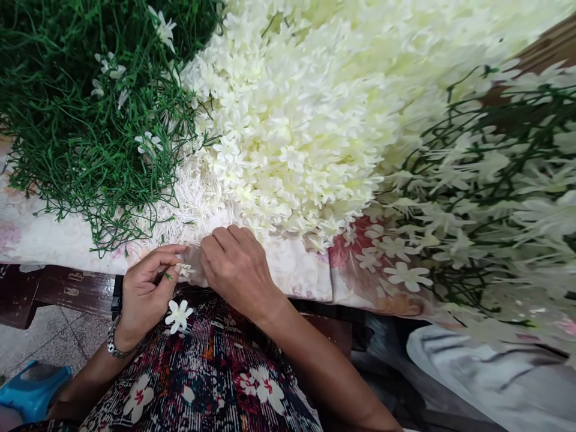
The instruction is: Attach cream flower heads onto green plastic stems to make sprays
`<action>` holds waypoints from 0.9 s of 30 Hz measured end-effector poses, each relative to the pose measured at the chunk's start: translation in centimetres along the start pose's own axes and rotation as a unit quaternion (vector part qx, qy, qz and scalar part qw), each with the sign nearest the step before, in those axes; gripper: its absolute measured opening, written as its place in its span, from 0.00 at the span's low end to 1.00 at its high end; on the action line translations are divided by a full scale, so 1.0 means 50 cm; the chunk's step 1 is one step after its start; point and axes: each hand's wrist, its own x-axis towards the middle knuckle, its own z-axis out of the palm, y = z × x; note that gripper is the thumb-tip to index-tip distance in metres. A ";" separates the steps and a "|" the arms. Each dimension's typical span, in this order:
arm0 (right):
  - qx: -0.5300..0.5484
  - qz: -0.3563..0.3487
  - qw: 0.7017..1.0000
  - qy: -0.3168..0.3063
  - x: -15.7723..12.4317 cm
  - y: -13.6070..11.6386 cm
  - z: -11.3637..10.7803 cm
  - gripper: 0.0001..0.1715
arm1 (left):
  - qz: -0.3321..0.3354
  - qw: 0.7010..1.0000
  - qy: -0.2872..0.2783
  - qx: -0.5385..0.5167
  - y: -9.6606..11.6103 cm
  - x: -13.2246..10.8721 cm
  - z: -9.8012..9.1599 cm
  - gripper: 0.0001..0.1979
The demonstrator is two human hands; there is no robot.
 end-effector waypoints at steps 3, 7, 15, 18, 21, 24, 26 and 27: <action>-0.012 0.007 1.000 0.001 -0.008 0.011 -0.016 0.11 | -0.014 1.000 -0.002 -0.006 0.000 0.000 0.001 0.07; -0.025 0.023 0.999 -0.004 -0.029 0.028 -0.030 0.10 | -0.021 1.000 -0.004 -0.005 -0.001 0.001 0.002 0.06; -0.020 0.035 0.999 -0.011 -0.056 0.048 -0.047 0.04 | 0.019 0.999 0.016 -0.033 0.008 0.004 -0.001 0.05; -0.011 0.028 1.000 -0.004 -0.043 0.041 -0.040 0.05 | 0.010 0.999 0.010 -0.035 0.013 0.003 0.001 0.04; -0.020 0.018 0.999 -0.030 -0.030 0.031 -0.029 0.05 | -0.008 0.999 0.024 -0.041 0.016 0.000 0.008 0.03; 0.006 0.019 0.999 -0.029 -0.030 0.026 -0.029 0.05 | -0.041 0.996 0.044 -0.070 0.018 -0.001 0.016 0.02; 0.062 0.027 0.998 0.006 -0.038 0.024 -0.039 0.03 | -0.062 0.992 0.054 -0.097 0.020 0.001 0.021 0.02; 0.094 0.031 0.995 0.028 -0.042 0.023 -0.046 0.02 | -0.071 0.990 0.060 -0.110 0.022 0.003 0.024 0.01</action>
